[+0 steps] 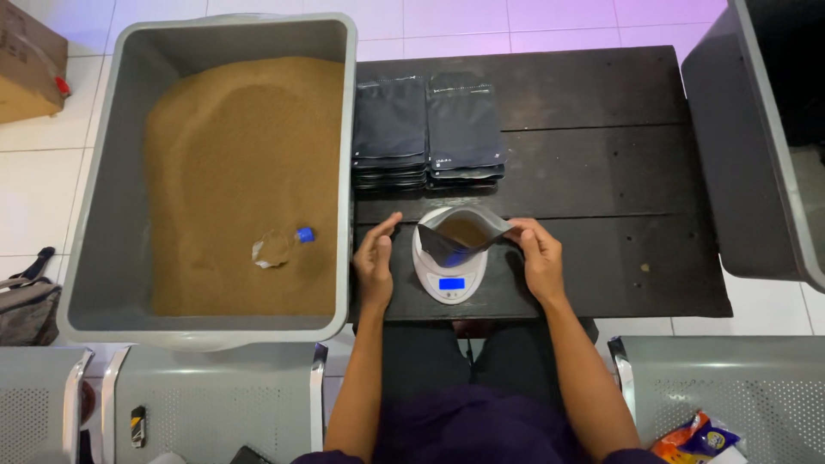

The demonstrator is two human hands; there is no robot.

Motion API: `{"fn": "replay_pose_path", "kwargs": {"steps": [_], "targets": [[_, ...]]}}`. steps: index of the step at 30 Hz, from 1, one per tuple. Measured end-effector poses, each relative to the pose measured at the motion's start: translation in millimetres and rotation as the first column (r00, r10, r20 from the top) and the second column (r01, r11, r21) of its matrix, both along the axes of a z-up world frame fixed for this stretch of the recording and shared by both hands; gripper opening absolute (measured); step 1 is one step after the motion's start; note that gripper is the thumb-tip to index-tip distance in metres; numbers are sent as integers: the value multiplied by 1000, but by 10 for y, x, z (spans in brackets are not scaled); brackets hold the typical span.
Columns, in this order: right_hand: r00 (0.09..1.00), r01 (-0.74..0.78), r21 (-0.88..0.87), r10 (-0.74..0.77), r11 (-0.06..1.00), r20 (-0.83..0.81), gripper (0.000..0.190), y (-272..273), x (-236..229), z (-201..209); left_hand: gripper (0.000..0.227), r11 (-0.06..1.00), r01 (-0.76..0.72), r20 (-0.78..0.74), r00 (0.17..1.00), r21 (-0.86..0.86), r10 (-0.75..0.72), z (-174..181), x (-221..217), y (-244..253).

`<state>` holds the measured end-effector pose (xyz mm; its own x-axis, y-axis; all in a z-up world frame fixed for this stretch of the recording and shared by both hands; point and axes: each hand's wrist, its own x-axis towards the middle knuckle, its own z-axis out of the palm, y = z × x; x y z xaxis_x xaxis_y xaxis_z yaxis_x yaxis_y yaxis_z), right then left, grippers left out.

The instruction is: The person scoops a brown granular material from a large bin into black pouches using a cut plastic bottle as a scoop. They weigh each pouch on a digital scale, adjust the contents, and then fold the top of the pouch closed before placing it in a bin.

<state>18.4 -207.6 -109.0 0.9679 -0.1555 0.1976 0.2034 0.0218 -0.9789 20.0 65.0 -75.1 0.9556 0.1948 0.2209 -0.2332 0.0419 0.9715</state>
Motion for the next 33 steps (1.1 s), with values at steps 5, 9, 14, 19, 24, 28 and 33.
{"fn": "replay_pose_path", "kwargs": {"steps": [5, 9, 14, 19, 24, 28, 33], "targets": [[1000, -26, -45, 27, 999, 4, 34, 3, -26, 78, 42, 1000, -11, 15, 1000, -30, 12, -58, 10, 7], [998, -44, -72, 46, 996, 34, 31, 31, -39, 164, 40, 999, -16, 20, 1000, -41, 17, -50, 10, 9], [997, -38, -172, 49, 984, 58, 26, 1, -28, 121, 38, 999, -11, 36, 999, -44, 12, -48, 18, 2], [993, -19, -202, 41, 979, 107, 21, -14, -42, 5, 36, 999, 13, 85, 996, -37, -9, 17, -20, -21], [972, 14, -298, 57, 954, 229, 26, 39, -49, 39, 31, 980, -64, 237, 971, 190, 17, 129, -89, -72], [954, -1, -347, 105, 938, 280, 34, 119, -15, 172, 32, 949, -117, 393, 920, 291, -7, 137, -51, -187], [924, 62, -458, 123, 887, 362, 25, 161, 9, 118, 25, 964, -133, 491, 871, 230, 3, 300, -23, -355]]}}
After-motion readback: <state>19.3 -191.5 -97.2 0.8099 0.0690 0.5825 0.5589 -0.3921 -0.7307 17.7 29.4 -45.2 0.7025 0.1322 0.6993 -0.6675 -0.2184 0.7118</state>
